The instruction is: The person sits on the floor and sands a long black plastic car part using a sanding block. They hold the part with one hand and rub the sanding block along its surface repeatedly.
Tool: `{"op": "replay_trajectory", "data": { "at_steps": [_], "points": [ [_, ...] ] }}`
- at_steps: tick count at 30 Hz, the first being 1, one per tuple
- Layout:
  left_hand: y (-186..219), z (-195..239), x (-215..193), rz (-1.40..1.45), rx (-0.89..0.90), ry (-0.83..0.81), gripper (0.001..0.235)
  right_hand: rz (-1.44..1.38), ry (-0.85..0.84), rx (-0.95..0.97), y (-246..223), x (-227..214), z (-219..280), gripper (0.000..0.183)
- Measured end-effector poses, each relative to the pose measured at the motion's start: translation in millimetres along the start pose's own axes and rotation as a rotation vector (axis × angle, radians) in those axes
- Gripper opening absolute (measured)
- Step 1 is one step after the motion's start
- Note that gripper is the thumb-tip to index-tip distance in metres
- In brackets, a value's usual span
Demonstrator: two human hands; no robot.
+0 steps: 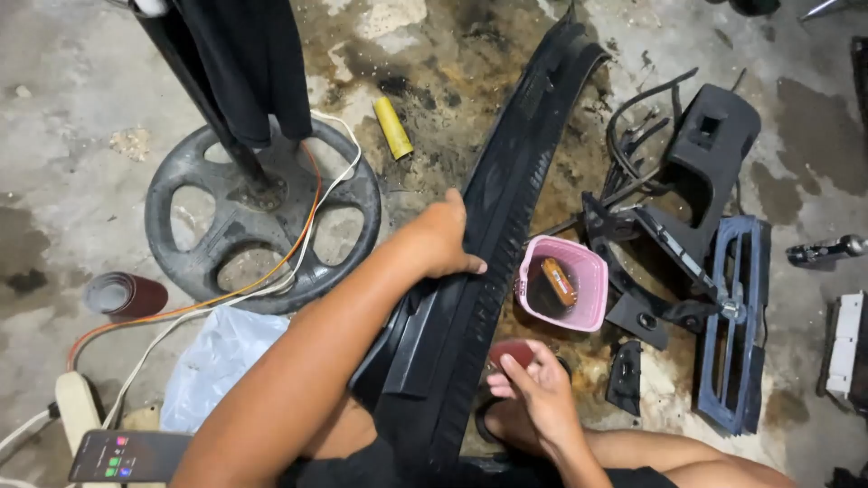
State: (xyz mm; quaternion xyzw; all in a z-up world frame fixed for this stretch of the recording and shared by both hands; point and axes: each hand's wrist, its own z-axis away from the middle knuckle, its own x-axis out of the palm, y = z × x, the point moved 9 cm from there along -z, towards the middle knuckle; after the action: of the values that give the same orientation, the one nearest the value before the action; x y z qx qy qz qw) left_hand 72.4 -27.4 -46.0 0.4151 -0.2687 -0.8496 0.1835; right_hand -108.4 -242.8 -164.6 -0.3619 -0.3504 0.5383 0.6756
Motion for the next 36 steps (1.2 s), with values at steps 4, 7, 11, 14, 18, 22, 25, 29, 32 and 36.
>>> {"op": "replay_trajectory", "data": {
  "at_steps": [4,7,11,14,18,22,25,29,32,36],
  "points": [
    [6,6,2,0.023,0.013,-0.027,0.101,-0.058,0.043,-0.078,-14,-8,16,0.025],
    [6,5,2,0.029,0.003,-0.022,0.092,0.183,0.078,-0.425,-48,0,29,0.021],
    [5,7,0,0.021,-0.011,-0.023,0.106,0.475,0.060,-0.930,-87,34,60,0.011],
    [3,10,0,0.013,-0.026,-0.040,0.106,0.641,0.030,-1.082,-89,53,75,0.016],
    [0,3,3,-0.015,-0.039,-0.043,0.119,0.739,-0.096,-1.088,-82,60,74,0.026],
    [4,11,-1,0.000,-0.046,-0.053,0.104,0.803,-0.129,-1.046,-81,62,71,0.031],
    [6,14,-4,0.018,-0.039,-0.048,0.094,0.814,-0.169,-1.034,-77,60,65,0.036],
    [3,16,-4,0.043,-0.050,-0.058,0.104,0.786,-0.219,-1.017,-71,56,57,0.044],
    [3,13,-2,0.032,-0.047,-0.062,0.103,0.803,-0.266,-1.024,-69,54,54,0.041],
    [1,5,1,0.013,-0.021,-0.041,0.096,0.780,-0.347,-0.987,-69,57,53,0.051]
  ]
}}
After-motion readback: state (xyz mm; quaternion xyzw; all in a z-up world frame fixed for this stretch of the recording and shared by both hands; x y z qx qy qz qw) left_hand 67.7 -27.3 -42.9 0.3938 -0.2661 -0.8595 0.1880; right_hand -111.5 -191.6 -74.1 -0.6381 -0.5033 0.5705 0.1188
